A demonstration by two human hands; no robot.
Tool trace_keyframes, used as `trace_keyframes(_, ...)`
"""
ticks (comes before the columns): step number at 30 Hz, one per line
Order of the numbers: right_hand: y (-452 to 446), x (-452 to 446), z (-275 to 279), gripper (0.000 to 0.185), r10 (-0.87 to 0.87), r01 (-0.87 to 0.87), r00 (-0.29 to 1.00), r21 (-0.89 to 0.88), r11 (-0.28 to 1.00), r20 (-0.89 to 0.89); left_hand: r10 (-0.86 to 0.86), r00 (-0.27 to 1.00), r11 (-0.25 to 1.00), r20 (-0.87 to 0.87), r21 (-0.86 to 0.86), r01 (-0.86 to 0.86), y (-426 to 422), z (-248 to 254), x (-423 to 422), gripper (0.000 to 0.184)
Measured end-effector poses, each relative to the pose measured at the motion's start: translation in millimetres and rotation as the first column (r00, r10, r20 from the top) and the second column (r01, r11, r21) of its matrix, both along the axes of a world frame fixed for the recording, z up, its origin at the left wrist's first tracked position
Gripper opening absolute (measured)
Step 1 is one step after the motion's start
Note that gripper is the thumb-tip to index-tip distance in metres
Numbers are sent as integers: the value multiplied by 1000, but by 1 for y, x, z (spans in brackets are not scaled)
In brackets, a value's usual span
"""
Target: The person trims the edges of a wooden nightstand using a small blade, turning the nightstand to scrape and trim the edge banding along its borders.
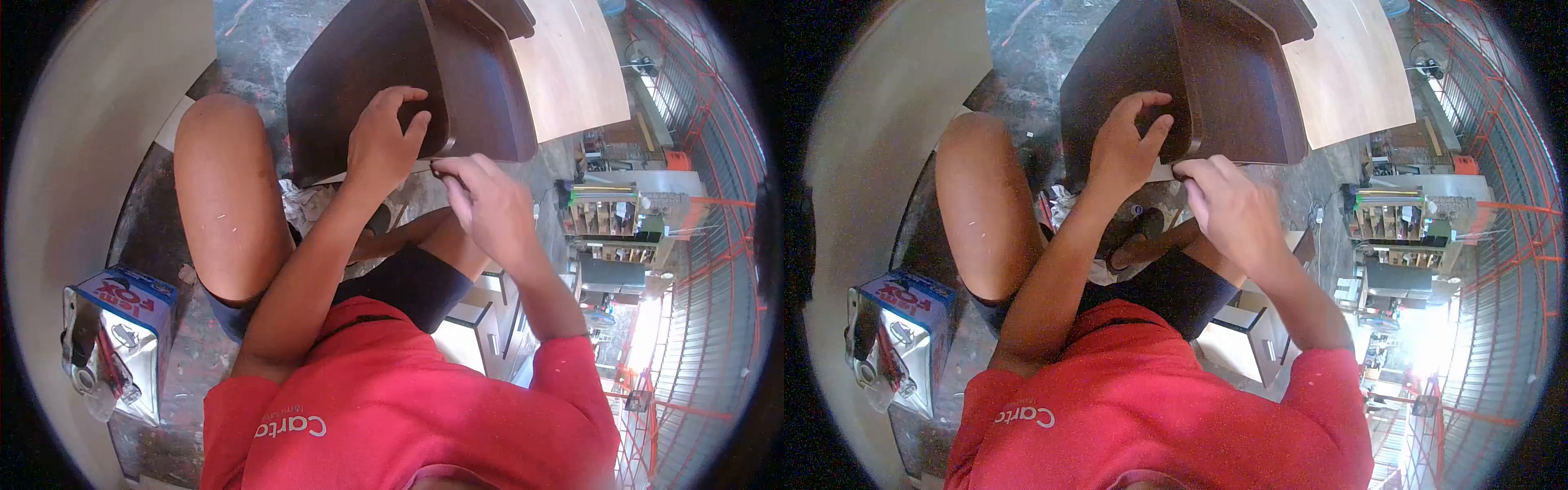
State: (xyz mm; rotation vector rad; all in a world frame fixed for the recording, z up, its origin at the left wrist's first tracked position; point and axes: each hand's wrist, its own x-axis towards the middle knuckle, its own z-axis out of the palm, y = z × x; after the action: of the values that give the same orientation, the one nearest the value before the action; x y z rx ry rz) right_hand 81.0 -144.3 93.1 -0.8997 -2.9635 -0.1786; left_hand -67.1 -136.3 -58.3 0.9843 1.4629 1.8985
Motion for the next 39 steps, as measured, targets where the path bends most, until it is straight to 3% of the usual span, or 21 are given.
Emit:
trace_keyframes(3, -6, 18, -10, 19, -164, 157, 979, -66, 985, -121, 57, 991, 998, -117, 25, -54, 3, -1, 9, 59)
trace_keyframes(7, -15, 28, -10, 19, -407, 348, 883, -257, 902, -233, 6, 1000, 1000, -26, -19, -7, 16, -16, 26, 90)
trace_keyframes(9, -12, 30, -8, 18, -348, 294, 899, -223, 929, -266, -20, 997, 999, 74, -26, 22, 29, -30, 33, 104)
trace_keyframes(13, -6, 24, -3, 14, -293, 228, 896, -220, 948, -334, -48, 992, 998, 113, -46, 54, 37, -45, 41, 127)
trace_keyframes(18, 13, 20, 2, 14, -363, 277, 850, -262, 924, -382, -127, 979, 991, 159, -22, 132, 28, -47, 33, 152)
trace_keyframes(21, 29, 13, 10, 16, -368, 301, 875, -241, 923, -315, -59, 998, 997, -15, 50, 59, 24, -48, 26, 158)
trace_keyframes(24, 42, 8, 20, 18, -354, 301, 911, -248, 921, -212, 23, 992, 978, -125, 210, 3, 9, -26, 15, 139)
trace_keyframes(27, 41, -2, 28, 15, -299, 227, 935, -329, 917, -189, -111, 993, 957, -39, 265, 117, -4, -14, 10, 91)
trace_keyframes(30, 39, -6, 34, 12, -284, 203, 948, -412, 888, -145, -429, 849, 894, 308, 278, 351, -16, 3, 10, 50)
trace_keyframes(33, 39, -3, 30, 12, -272, 183, 955, -488, 853, -116, -550, 734, 820, 397, 94, 564, -25, 11, 4, 35)
trace_keyframes(36, 50, -1, 34, 12, -109, 74, 992, -414, 907, -63, -589, 744, 758, 315, -101, 644, -27, 17, -9, 27)
trace_keyframes(37, 55, -1, 37, 12, -33, 20, 999, -367, 930, -28, -600, 773, 773, 208, -98, 626, -28, 12, -10, 25)
trace_keyframes(39, 61, -4, 42, 14, -60, 48, 998, -327, 944, -25, -593, 805, 803, -16, -84, 590, -31, 1, -13, 24)
